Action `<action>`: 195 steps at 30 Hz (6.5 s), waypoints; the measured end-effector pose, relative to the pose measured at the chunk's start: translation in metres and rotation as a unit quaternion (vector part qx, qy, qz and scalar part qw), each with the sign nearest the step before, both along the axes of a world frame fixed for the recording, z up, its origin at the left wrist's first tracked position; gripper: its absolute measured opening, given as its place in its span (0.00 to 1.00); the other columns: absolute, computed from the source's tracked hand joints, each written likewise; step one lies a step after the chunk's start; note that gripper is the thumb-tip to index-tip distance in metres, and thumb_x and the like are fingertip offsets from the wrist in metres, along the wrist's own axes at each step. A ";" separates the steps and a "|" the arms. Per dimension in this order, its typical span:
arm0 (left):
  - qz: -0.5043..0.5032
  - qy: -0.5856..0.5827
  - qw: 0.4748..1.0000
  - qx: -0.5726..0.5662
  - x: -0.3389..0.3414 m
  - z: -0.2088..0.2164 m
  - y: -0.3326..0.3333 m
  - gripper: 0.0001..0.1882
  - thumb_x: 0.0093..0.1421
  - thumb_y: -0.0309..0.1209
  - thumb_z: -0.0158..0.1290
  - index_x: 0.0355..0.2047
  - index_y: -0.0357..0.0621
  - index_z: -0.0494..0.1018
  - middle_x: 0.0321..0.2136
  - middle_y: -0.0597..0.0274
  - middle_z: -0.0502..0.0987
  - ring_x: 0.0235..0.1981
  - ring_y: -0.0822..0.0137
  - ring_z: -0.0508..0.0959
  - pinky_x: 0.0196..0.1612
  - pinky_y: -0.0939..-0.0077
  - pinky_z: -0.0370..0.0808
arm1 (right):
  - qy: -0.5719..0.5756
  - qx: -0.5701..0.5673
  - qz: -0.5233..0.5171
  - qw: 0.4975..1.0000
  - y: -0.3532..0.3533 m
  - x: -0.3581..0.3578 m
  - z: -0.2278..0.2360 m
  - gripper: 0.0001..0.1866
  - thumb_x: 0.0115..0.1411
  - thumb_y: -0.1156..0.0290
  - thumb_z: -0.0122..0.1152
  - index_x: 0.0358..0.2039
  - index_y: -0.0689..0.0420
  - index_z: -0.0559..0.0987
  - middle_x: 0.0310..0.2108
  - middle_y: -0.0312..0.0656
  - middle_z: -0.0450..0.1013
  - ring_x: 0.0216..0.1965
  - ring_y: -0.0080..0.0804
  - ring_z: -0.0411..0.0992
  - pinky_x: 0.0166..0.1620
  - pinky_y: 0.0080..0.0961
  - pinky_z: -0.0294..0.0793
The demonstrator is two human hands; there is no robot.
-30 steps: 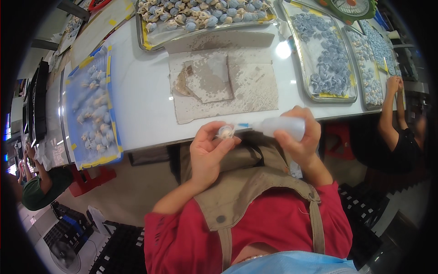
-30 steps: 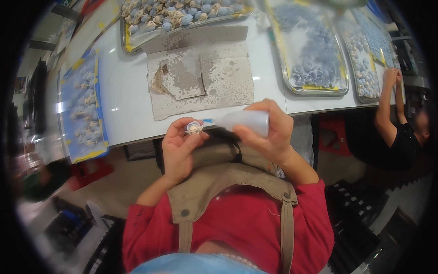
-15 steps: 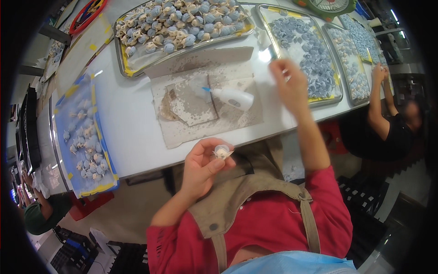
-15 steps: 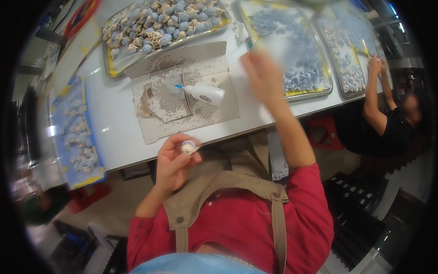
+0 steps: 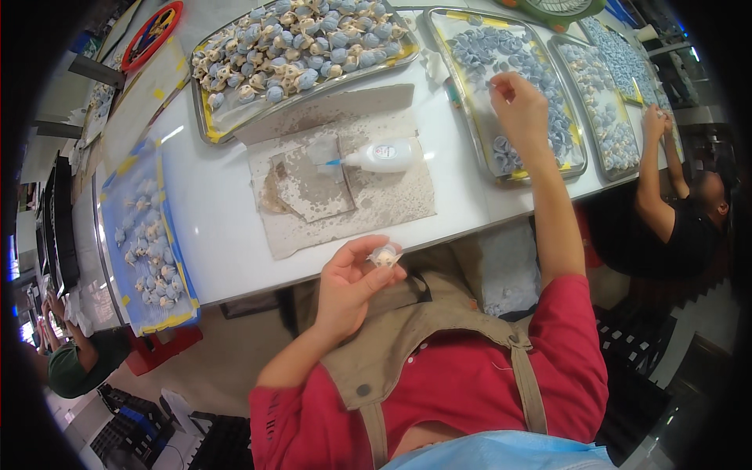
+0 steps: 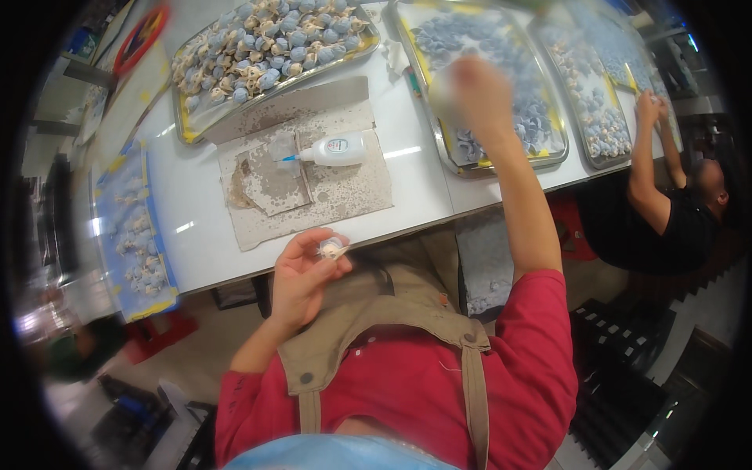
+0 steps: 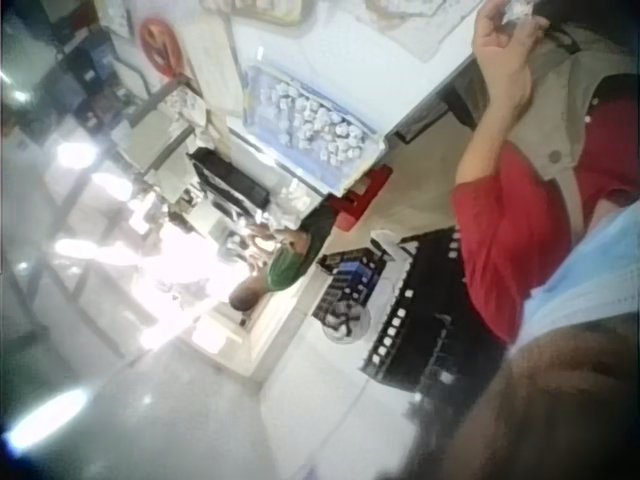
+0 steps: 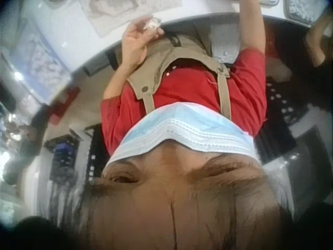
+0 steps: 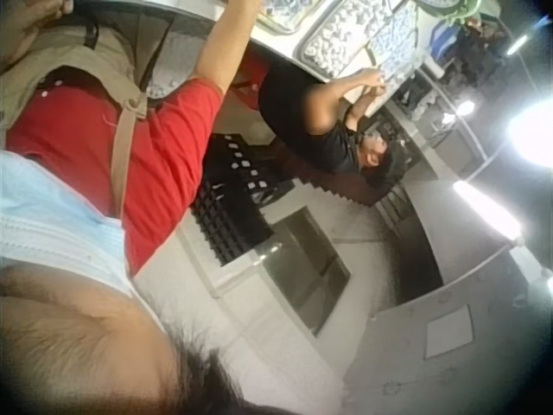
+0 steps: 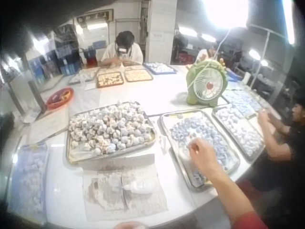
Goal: The person repeatedly picks small shell-like items from a tray, applies a small amount of liquid from a squeeze bottle, and joins two pieces together by hand. The assembled items are placed into a blue plastic container. The process is repeated continuously throughout the clip.
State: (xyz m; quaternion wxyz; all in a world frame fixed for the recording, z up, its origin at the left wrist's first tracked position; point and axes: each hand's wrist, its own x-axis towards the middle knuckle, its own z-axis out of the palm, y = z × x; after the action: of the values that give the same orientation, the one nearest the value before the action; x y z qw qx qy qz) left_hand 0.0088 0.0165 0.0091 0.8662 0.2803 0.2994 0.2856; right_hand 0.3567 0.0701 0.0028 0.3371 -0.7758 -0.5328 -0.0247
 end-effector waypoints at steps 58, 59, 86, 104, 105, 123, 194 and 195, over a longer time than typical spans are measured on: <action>0.050 0.051 0.996 0.051 -0.007 0.011 -0.015 0.20 0.57 0.22 0.52 0.51 0.34 0.66 0.38 0.64 0.73 0.34 0.80 0.71 0.37 0.85 0.70 | 0.288 0.018 0.276 0.917 -0.105 -0.194 0.040 0.10 0.44 0.82 0.64 0.30 0.60 0.77 0.28 0.42 0.74 0.29 0.30 0.74 0.31 0.20 0.74; 0.064 0.047 0.995 0.058 -0.005 0.013 -0.016 0.20 0.57 0.22 0.52 0.51 0.34 0.66 0.38 0.64 0.73 0.34 0.80 0.71 0.37 0.86 0.70 | 0.291 0.020 0.276 0.916 -0.105 -0.195 0.039 0.10 0.44 0.82 0.64 0.30 0.60 0.77 0.28 0.42 0.74 0.29 0.30 0.74 0.31 0.20 0.74; 0.034 0.033 0.964 0.260 -0.016 0.001 -0.011 0.22 0.57 0.31 0.55 0.50 0.35 0.66 0.45 0.58 0.73 0.41 0.72 0.74 0.44 0.81 0.71 | 0.588 -0.078 0.347 0.727 -0.097 -0.187 0.027 0.28 0.48 0.76 0.66 0.51 0.59 0.68 0.44 0.40 0.68 0.42 0.26 0.69 0.47 0.22 0.68; -0.007 0.056 0.923 0.381 -0.021 0.008 -0.004 0.19 0.58 0.39 0.53 0.41 0.35 0.73 0.36 0.55 0.78 0.37 0.69 0.78 0.40 0.80 0.73 | 0.639 -0.196 0.377 0.642 -0.095 -0.185 0.038 0.26 0.48 0.79 0.65 0.49 0.62 0.70 0.47 0.43 0.71 0.46 0.24 0.69 0.49 0.22 0.69; -0.011 0.058 0.921 0.384 -0.021 0.009 -0.004 0.18 0.58 0.38 0.53 0.41 0.35 0.73 0.36 0.55 0.78 0.36 0.69 0.78 0.39 0.80 0.73 | 0.628 -0.194 0.380 0.650 -0.095 -0.185 0.039 0.25 0.48 0.79 0.65 0.49 0.62 0.70 0.47 0.43 0.71 0.46 0.24 0.69 0.49 0.22 0.69; 0.057 0.019 0.948 0.313 -0.011 0.001 -0.011 0.20 0.53 0.30 0.58 0.45 0.35 0.68 0.42 0.51 0.74 0.42 0.62 0.76 0.45 0.73 0.73 | 0.767 -0.125 0.333 0.534 -0.100 -0.195 0.032 0.24 0.55 0.80 0.51 0.54 0.61 0.64 0.54 0.46 0.63 0.53 0.29 0.65 0.55 0.28 0.64; 0.042 0.065 0.990 0.114 -0.019 0.005 -0.006 0.22 0.55 0.16 0.50 0.51 0.34 0.61 0.45 0.56 0.69 0.41 0.69 0.74 0.43 0.79 0.72 | 0.545 0.047 0.199 0.813 -0.118 -0.158 0.028 0.18 0.50 0.72 0.65 0.39 0.60 0.69 0.30 0.34 0.69 0.29 0.16 0.66 0.32 0.13 0.66; 0.046 0.080 0.990 0.111 -0.019 0.006 -0.007 0.22 0.55 0.16 0.51 0.50 0.34 0.62 0.43 0.58 0.70 0.40 0.71 0.73 0.43 0.80 0.72 | 0.520 0.051 0.209 0.827 -0.118 -0.159 0.028 0.18 0.49 0.71 0.65 0.38 0.60 0.69 0.30 0.34 0.70 0.29 0.16 0.66 0.32 0.14 0.66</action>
State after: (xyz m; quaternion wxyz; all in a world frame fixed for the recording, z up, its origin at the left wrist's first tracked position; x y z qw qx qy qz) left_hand -0.0104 0.0094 0.0155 0.7889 0.3826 0.3464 0.3335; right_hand 0.1979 -0.0483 0.0312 0.6003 -0.5261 -0.4258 0.4262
